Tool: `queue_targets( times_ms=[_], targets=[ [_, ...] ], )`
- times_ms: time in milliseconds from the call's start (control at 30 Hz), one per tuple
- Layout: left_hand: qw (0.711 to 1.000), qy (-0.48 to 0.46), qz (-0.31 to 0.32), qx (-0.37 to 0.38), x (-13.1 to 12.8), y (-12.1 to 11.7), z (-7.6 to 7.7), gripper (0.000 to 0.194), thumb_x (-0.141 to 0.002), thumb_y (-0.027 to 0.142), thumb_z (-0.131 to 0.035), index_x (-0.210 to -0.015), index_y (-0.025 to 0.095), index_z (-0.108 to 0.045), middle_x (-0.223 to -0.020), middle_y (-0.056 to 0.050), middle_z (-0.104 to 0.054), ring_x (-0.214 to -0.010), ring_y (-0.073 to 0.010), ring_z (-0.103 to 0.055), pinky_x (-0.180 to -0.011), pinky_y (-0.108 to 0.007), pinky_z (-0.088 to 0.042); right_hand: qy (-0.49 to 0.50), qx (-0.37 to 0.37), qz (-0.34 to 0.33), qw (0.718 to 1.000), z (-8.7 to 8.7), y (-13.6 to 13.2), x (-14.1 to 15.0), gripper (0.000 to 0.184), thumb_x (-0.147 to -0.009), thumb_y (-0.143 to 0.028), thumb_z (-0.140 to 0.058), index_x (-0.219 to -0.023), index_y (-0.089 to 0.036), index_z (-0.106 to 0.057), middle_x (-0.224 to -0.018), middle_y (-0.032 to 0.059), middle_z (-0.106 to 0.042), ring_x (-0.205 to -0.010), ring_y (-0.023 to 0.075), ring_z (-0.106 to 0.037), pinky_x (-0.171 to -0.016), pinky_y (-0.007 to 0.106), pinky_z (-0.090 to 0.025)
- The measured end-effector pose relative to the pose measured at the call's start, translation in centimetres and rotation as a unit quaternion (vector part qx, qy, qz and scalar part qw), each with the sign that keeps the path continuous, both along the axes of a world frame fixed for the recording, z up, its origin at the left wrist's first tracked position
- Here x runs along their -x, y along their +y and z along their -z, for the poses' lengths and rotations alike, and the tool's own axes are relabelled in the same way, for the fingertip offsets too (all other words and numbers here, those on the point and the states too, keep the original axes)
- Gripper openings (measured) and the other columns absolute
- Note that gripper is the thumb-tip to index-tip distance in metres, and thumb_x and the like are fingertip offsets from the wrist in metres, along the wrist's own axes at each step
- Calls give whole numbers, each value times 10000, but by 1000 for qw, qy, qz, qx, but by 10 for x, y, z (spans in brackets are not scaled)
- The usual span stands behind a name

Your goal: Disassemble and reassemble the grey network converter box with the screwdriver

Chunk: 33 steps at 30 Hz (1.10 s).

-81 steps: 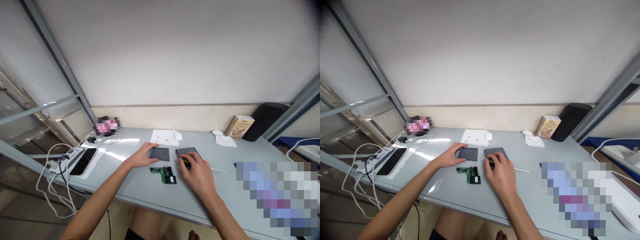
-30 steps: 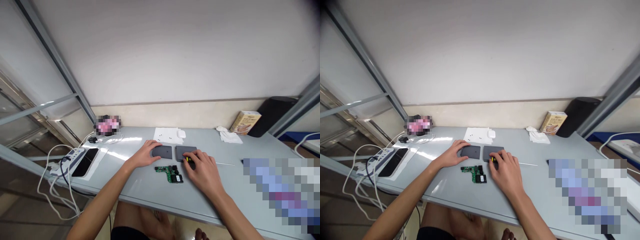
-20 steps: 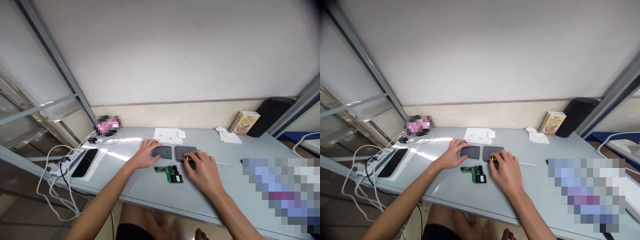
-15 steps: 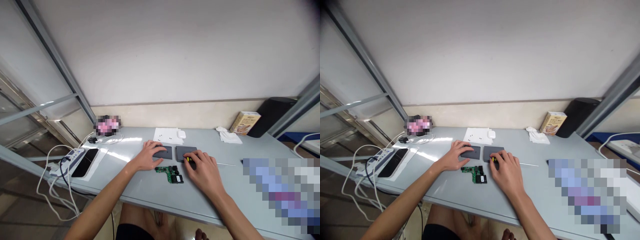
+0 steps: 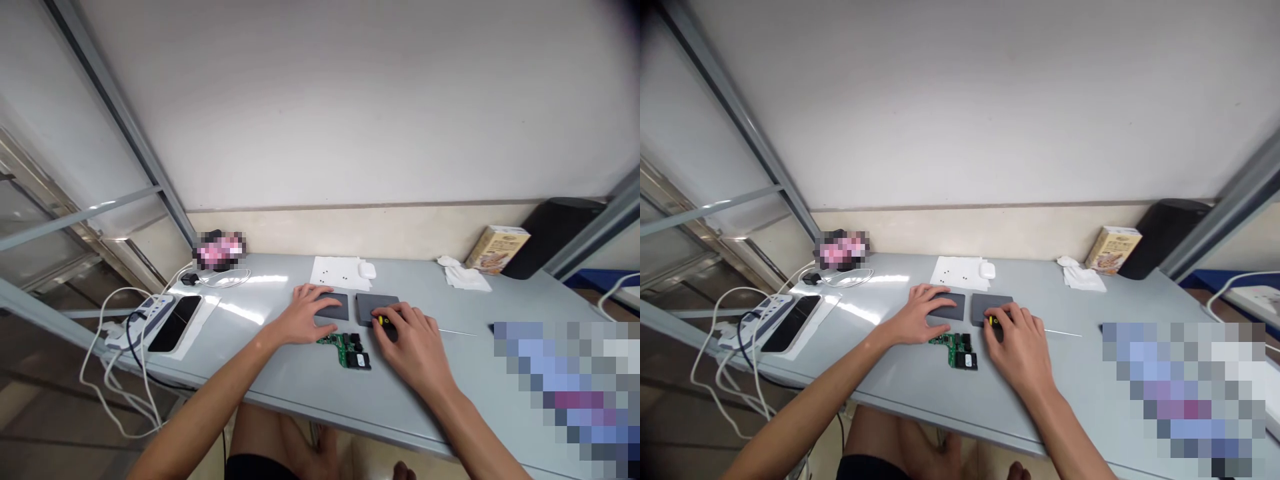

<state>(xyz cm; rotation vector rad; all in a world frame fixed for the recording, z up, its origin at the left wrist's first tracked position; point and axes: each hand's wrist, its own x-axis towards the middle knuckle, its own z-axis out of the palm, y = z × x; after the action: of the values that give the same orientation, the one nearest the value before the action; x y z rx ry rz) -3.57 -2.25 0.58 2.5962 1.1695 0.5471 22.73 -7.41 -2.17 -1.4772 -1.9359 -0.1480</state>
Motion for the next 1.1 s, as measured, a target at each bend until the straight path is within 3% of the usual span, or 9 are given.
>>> queue_targets(
  times_ms=[367, 533, 633, 700, 933, 1100],
  targets=[
    [1000, -3, -10, -23, -4, -1, 1, 389, -879, 282, -706, -1266, 312, -680, -1490, -64, -553, -1331, -326, -457, -1163, -564, -304, -8, 3, -1, 1000, -1, 0, 0, 192, -996, -324, -560, -1033, -241, -729, -996, 65, -678, -905, 240, -611, -823, 393, -383],
    [1000, -13, 3, -11, -1, -2, -5, 366, -961, 441, -682, -1306, 320, -673, -1506, -78, -542, -1371, -332, -433, -1181, -573, -297, -7, 6, -1, 1000, -1, 0, -1, 181, -996, -316, -568, -1030, -243, -730, -1003, 62, -679, -913, 237, -612, -828, 396, -385],
    [1000, -5, 28, 0, -2, -4, -7, 512, -885, 594, -756, -1317, 334, -670, -1537, -66, -522, -1398, -347, -412, -1201, -576, -281, -4, 7, -3, 1000, -2, -1, -1, 172, -995, -314, -576, -1036, -245, -729, -1006, 56, -678, -917, 236, -613, -832, 396, -385],
    [999, 1, 40, 2, -3, -5, -7, 539, -854, 607, -785, -1309, 340, -675, -1549, -59, -512, -1406, -353, -406, -1204, -581, -276, -3, 9, -4, 1000, -2, -1, -1, 169, -993, -314, -581, -1040, -246, -729, -1009, 55, -679, -920, 237, -615, -827, 395, -383],
    [1000, 0, 25, 10, -4, -6, -7, 302, -895, 454, -779, -1161, 316, -739, -1491, -69, -550, -1399, -346, -419, -1183, -582, -294, -3, 5, -1, 1000, -1, 0, -1, 164, -991, -310, -584, -1039, -246, -727, -1008, 55, -679, -918, 239, -610, -826, 396, -382],
    [1000, -1, 16, 9, -5, -7, -9, 240, -898, 415, -773, -1110, 304, -751, -1459, -72, -564, -1371, -338, -448, -1167, -573, -309, 0, 6, -4, 1000, 0, 0, -1, 168, -992, -311, -575, -1042, -250, -724, -1016, 62, -680, -926, 242, -611, -829, 395, -380]
  ],
)
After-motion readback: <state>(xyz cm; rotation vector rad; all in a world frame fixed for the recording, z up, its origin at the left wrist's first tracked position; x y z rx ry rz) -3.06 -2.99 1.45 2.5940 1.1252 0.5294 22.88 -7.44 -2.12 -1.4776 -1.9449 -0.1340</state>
